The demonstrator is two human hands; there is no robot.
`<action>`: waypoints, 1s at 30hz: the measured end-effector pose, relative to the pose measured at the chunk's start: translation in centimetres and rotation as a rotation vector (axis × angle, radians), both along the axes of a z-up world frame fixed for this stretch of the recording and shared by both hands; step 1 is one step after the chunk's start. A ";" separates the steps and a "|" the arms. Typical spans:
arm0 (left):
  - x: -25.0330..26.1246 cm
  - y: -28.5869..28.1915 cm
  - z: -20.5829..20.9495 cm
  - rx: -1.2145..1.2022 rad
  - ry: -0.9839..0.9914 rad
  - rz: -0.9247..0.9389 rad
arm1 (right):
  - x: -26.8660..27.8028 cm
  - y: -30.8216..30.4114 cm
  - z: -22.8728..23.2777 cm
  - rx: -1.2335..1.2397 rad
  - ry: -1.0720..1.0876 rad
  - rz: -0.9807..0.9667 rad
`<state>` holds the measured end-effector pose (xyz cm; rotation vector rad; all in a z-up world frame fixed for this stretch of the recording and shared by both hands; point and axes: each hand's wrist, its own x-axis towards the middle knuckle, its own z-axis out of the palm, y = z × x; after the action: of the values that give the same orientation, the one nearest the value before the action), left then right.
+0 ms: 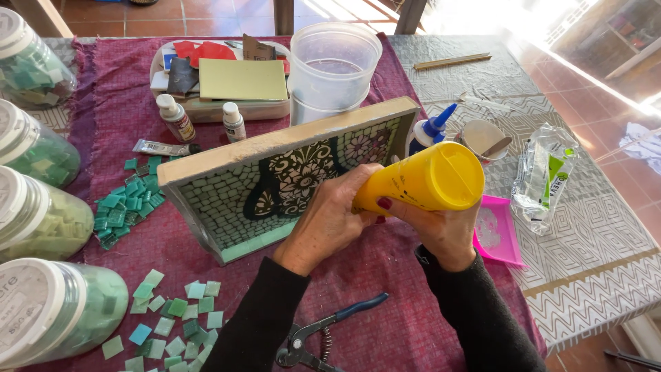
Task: Apply mosaic tiles to a wooden tray and cut tiles to fit specific areas.
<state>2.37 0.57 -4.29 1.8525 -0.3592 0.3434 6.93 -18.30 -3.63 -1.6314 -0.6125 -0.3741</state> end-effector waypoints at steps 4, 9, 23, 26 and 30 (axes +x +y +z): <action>-0.1 0.0 0.0 -0.002 0.010 0.004 | 0.3 -0.1 -0.5 0.005 -0.007 -0.004; 0.1 0.1 0.0 -0.011 0.004 -0.003 | 0.8 -0.1 -1.0 0.011 -0.010 0.001; 0.2 -0.4 -0.9 -0.043 -0.015 0.003 | 0.2 -0.2 -0.2 -0.082 -0.064 -0.101; 0.3 -0.5 -1.1 -0.050 -0.029 0.006 | 0.3 -0.1 -0.2 -0.097 -0.067 -0.094; 0.4 -0.5 -1.1 -0.056 -0.026 0.006 | 0.3 -0.3 -0.6 -0.090 -0.023 -0.095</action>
<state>2.74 0.02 -5.43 1.7959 -0.3582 0.3778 7.23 -18.60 -4.22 -1.7489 -0.5773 -0.4406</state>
